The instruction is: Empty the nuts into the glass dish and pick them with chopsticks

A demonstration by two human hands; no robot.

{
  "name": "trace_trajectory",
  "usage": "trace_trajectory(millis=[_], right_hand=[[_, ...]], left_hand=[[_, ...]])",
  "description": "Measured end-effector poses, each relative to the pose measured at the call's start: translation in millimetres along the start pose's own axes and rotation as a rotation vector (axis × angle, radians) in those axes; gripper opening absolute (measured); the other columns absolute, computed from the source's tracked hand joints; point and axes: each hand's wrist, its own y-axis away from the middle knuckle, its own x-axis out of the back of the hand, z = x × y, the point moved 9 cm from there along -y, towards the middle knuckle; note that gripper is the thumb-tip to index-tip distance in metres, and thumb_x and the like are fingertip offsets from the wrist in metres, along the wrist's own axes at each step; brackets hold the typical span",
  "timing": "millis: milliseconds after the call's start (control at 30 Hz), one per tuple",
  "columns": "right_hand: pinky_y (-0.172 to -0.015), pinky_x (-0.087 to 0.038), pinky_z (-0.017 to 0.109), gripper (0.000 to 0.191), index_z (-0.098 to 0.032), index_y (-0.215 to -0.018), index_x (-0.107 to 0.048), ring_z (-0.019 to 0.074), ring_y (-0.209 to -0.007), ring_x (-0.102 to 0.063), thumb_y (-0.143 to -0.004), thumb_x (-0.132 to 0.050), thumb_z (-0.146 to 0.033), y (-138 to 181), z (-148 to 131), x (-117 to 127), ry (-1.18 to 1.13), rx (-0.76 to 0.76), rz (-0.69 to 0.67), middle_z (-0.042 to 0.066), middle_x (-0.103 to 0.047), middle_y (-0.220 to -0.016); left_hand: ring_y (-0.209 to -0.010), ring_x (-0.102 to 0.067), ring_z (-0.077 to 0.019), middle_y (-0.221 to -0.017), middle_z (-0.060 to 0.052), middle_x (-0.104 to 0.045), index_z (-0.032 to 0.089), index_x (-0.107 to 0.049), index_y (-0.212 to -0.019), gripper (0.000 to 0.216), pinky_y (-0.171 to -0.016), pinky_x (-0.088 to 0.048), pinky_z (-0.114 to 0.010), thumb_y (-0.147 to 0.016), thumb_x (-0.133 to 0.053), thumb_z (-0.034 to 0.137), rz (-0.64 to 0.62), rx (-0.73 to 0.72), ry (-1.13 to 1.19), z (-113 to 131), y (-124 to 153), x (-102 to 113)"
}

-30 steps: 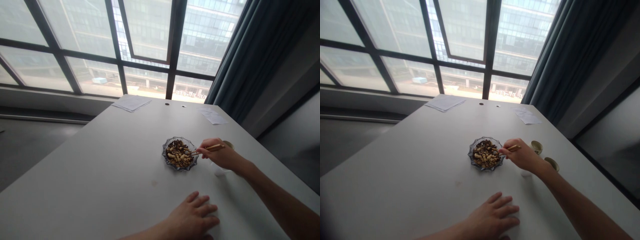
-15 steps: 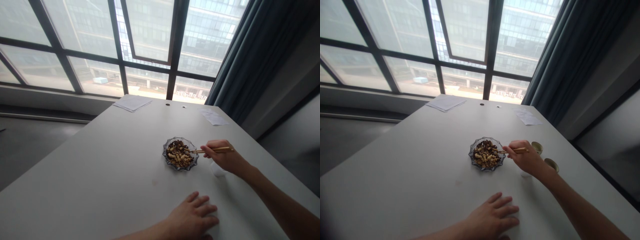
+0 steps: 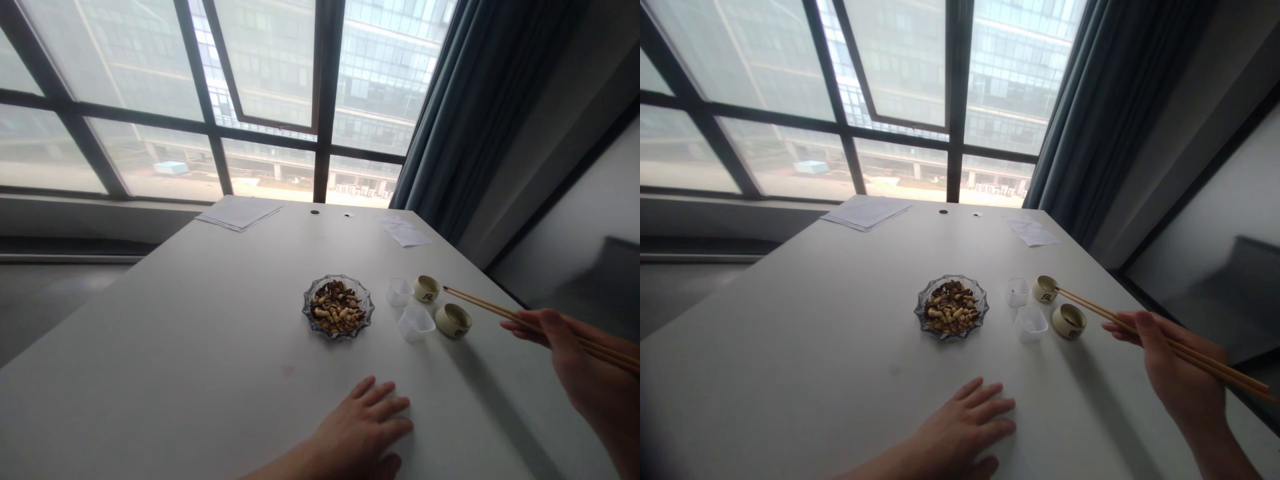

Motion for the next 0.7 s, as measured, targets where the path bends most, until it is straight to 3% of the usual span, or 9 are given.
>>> trace_trajectory(millis=[133,267,533,700], right_hand=[[-0.063,-0.065,0.022,0.040,-0.014,-0.082,-0.075,0.0189,-0.060,-0.075,-0.078,-0.079,-0.054,11,79,15,-0.284,-0.252,0.126,0.007,-0.075,-0.072],[-0.064,-0.064,0.019,0.046,-0.011,-0.078,-0.074,0.0181,-0.060,-0.075,-0.067,-0.087,-0.054,22,123,14,-0.453,-0.397,0.177,0.006,-0.074,-0.071],[-0.064,-0.064,0.018,0.043,-0.009,-0.080,-0.073,0.0176,-0.060,-0.075,-0.069,-0.086,-0.049,32,161,17,-0.451,-0.547,0.135,0.009,-0.075,-0.071],[-0.062,-0.064,0.018,0.043,-0.010,-0.080,-0.073,0.0167,-0.058,-0.074,-0.069,-0.086,-0.050,31,163,30,-0.457,-0.501,0.191,0.006,-0.074,-0.072]], left_hand=[[-0.149,-0.032,-0.0248,-0.158,0.002,-0.044,0.032,-0.048,-0.140,0.045,-0.124,-0.021,-0.051,-0.097,-0.051,0.044,-0.017,0.030,0.024,-1,0,-2],[-0.150,-0.031,-0.0239,-0.159,0.005,-0.042,0.035,-0.046,-0.141,0.045,-0.124,-0.021,-0.052,-0.098,-0.051,0.046,-0.041,0.047,0.026,-3,0,-3],[-0.150,-0.030,-0.0246,-0.159,0.005,-0.041,0.035,-0.046,-0.142,0.045,-0.124,-0.022,-0.053,-0.098,-0.050,0.046,-0.089,0.045,0.020,-7,-2,-4],[-0.150,-0.031,-0.0254,-0.159,0.003,-0.042,0.034,-0.047,-0.142,0.047,-0.124,-0.021,-0.052,-0.096,-0.055,0.042,-0.081,0.033,0.023,-5,-2,-3]])
